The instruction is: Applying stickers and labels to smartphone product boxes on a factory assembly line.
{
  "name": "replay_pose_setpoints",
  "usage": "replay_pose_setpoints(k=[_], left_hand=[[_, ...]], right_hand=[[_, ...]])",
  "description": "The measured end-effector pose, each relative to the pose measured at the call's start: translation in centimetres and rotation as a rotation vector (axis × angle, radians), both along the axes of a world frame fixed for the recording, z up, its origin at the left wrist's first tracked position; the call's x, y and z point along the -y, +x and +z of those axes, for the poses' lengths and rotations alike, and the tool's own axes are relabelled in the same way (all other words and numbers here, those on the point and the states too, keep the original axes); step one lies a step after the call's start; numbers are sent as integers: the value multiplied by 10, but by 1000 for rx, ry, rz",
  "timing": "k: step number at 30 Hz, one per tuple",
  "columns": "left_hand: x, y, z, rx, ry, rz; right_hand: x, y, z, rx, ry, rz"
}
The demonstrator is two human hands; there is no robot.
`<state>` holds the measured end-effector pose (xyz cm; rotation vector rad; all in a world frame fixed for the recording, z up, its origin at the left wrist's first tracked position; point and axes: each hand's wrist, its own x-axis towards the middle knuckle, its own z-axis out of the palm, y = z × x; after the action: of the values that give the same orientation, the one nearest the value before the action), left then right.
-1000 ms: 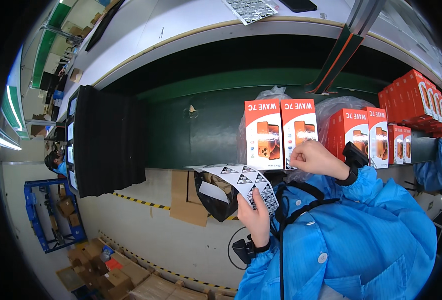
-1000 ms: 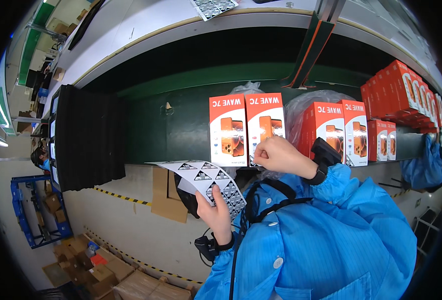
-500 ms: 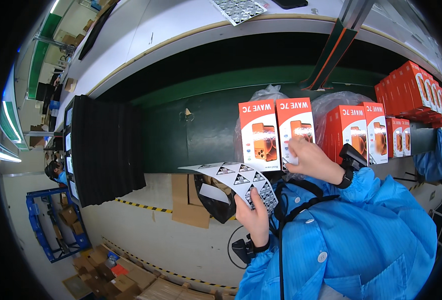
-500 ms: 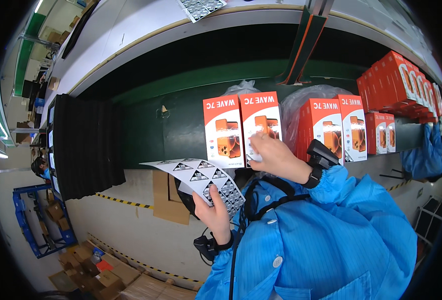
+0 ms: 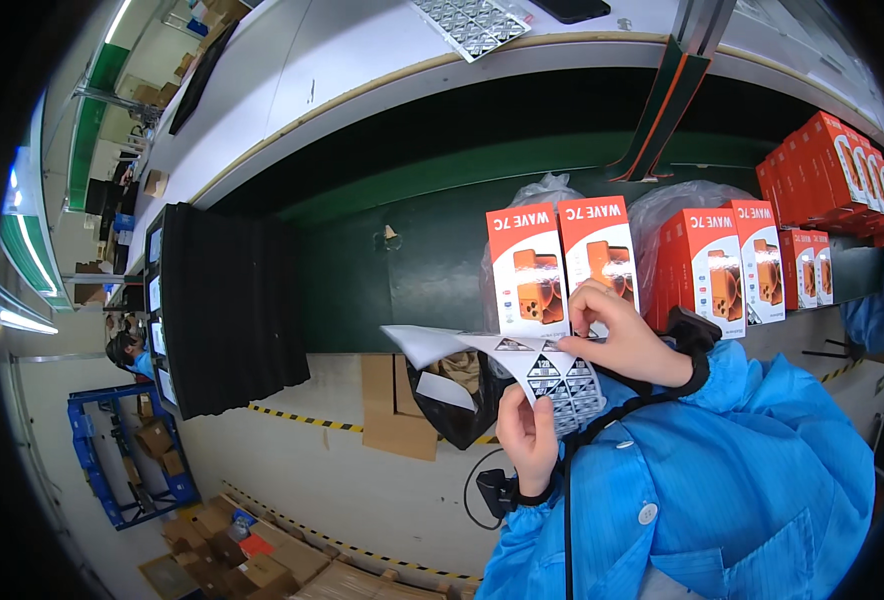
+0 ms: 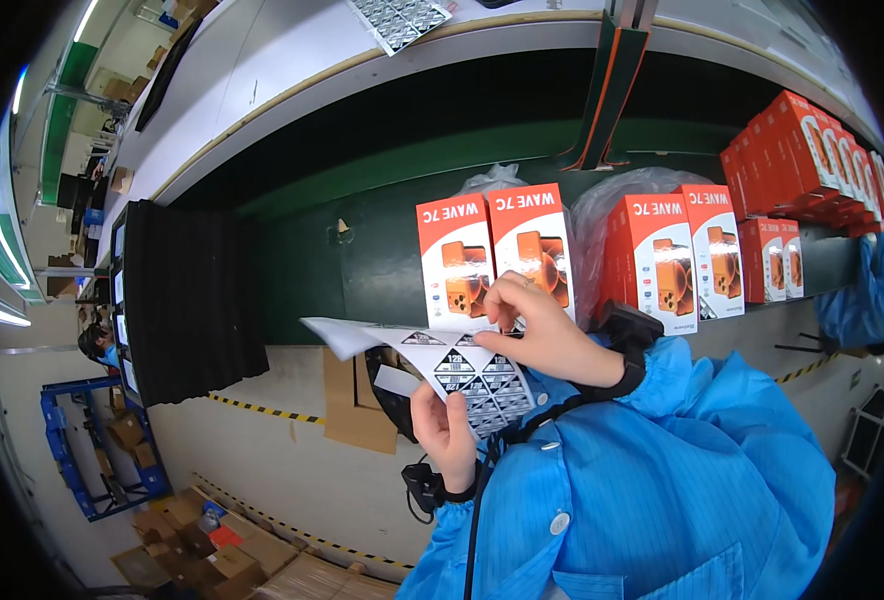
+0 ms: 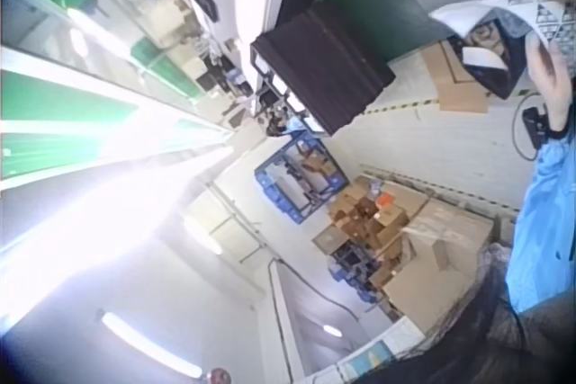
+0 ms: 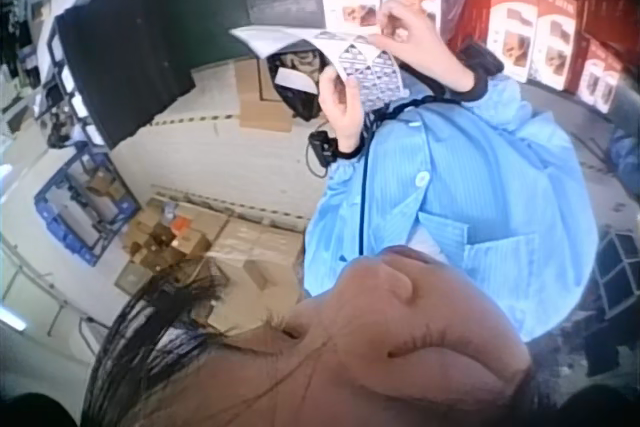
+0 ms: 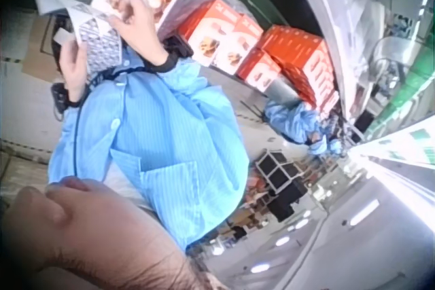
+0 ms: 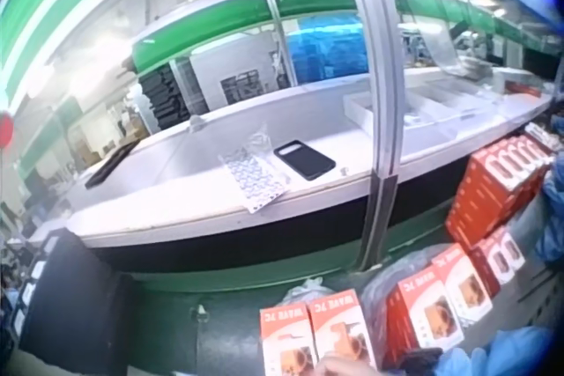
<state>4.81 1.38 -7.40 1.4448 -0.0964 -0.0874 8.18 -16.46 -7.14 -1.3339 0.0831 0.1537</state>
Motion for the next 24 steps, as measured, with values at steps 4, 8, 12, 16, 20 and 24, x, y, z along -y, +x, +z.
replay_pose_setpoints(k=[4, 8, 12, 16, 20, 24], left_hand=[[-7, 4, -7, 30, 11, 37], [-11, 8, -4, -22, -50, 57], [-24, 8, -9, -66, -58, 35], [-31, 11, -8, -9, 34, -14], [-43, 13, -14, 31, 95, -38], [-48, 15, -12, 55, 159, -25]], right_hand=[[-18, -5, 19, 381, -494, -47], [-29, -3, 20, 523, -510, 14], [-33, -4, 24, 349, -366, 156], [-34, 2, 22, 292, -327, 242], [-35, 10, 23, 222, -314, 340], [-40, 18, 21, 218, -277, 396]])
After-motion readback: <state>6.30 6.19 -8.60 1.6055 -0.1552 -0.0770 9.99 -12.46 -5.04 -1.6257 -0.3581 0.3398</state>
